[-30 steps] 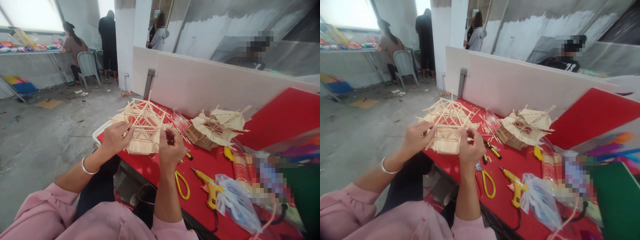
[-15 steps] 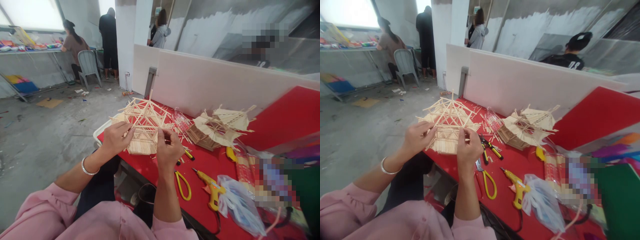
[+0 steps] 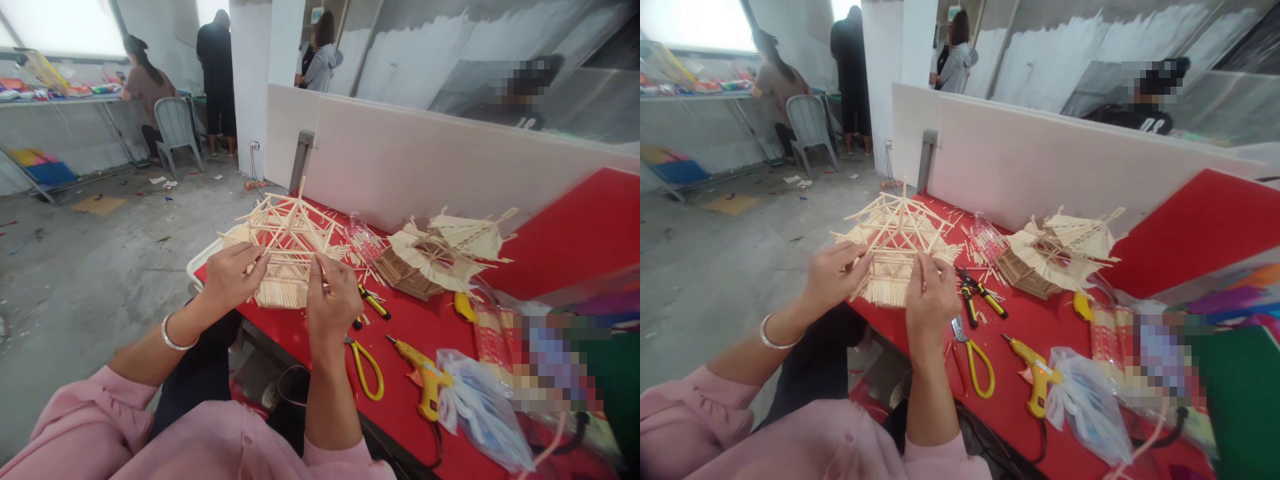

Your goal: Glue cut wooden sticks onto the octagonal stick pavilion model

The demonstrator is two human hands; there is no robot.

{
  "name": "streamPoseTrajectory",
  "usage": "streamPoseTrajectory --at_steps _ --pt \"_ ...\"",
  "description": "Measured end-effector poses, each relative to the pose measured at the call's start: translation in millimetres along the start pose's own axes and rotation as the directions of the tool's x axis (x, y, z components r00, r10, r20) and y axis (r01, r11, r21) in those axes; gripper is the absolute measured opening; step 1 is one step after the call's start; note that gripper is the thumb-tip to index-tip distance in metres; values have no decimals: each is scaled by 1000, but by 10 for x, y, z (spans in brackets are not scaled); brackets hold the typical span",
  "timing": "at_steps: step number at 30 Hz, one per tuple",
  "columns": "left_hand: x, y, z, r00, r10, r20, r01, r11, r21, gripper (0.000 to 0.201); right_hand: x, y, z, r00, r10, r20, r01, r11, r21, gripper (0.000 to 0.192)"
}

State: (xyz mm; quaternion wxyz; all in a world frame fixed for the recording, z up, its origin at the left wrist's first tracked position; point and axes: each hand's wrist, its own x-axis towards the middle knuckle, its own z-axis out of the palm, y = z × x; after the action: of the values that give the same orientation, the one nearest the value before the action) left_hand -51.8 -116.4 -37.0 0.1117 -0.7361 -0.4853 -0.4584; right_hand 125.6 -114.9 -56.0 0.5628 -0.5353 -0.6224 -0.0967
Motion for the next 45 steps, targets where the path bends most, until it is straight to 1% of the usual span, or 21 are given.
streamPoseTrajectory --at_steps 4,6,8,10,11,12,13,15,16,18,20,22,24,26,29,33,40,45 --pt "-8 -6 13 1000 1 -7 -1 1000 7 16 -52 47 8 996 -84 -22 81 990 -114 22" --pt "-21 -15 11 1000 -4 -11 4 1000 21 14 -75 75 14 993 -116 -27 110 982 -151 28" --pt "-24 -15 -9 999 7 -53 -3 998 60 13 -90 98 17 992 -120 -28 114 981 -155 34" --pt "4 14 -47 989 57 -136 -40 991 128 22 -94 111 17 994 -103 -23 99 987 -125 35" --pt "37 44 -67 980 104 -167 -75 983 168 28 -92 114 16 996 -88 -21 85 991 -104 34" --pt "82 85 -84 971 163 -172 -127 970 206 30 -87 114 16 998 -67 -19 65 994 -83 31" --pt "139 135 -93 962 227 -150 -187 953 240 28 -80 112 14 999 -37 -17 35 997 -62 29" --pt "274 247 -81 933 356 -44 -330 900 286 16 -66 106 10 999 44 -11 -45 999 -26 30" --pt "343 300 -59 917 399 -4 -379 874 305 12 -60 104 7 996 85 -5 -85 996 -12 31" --pt "459 379 6 893 445 65 -439 832 338 14 -51 102 -3 992 126 14 -126 992 0 33" --pt "530 412 75 885 446 135 -464 814 349 19 -44 106 -11 994 105 15 -105 995 -6 31" --pt "554 407 126 881 429 199 -472 815 337 21 -39 116 -12 998 66 4 -66 998 -10 28" --pt "548 384 155 882 408 236 -467 825 317 21 -35 128 -6 998 57 -4 -57 998 -2 26" --pt "532 364 167 884 389 257 -456 839 297 23 -35 142 2 997 80 12 -80 997 18 26" --pt "520 356 172 885 375 274 -446 851 277 25 -42 160 6 992 115 46 -118 991 57 26" --pt "524 368 180 886 364 287 -437 861 259 25 -49 170 -8 988 130 79 -136 987 79 25" --pt "508 372 203 885 383 266 -454 838 302 26 -41 161 -17 991 119 64 -121 992 29 26" --pt "507 371 204 894 372 249 -437 845 308 26 -44 158 -15 991 117 70 -119 993 24 27"
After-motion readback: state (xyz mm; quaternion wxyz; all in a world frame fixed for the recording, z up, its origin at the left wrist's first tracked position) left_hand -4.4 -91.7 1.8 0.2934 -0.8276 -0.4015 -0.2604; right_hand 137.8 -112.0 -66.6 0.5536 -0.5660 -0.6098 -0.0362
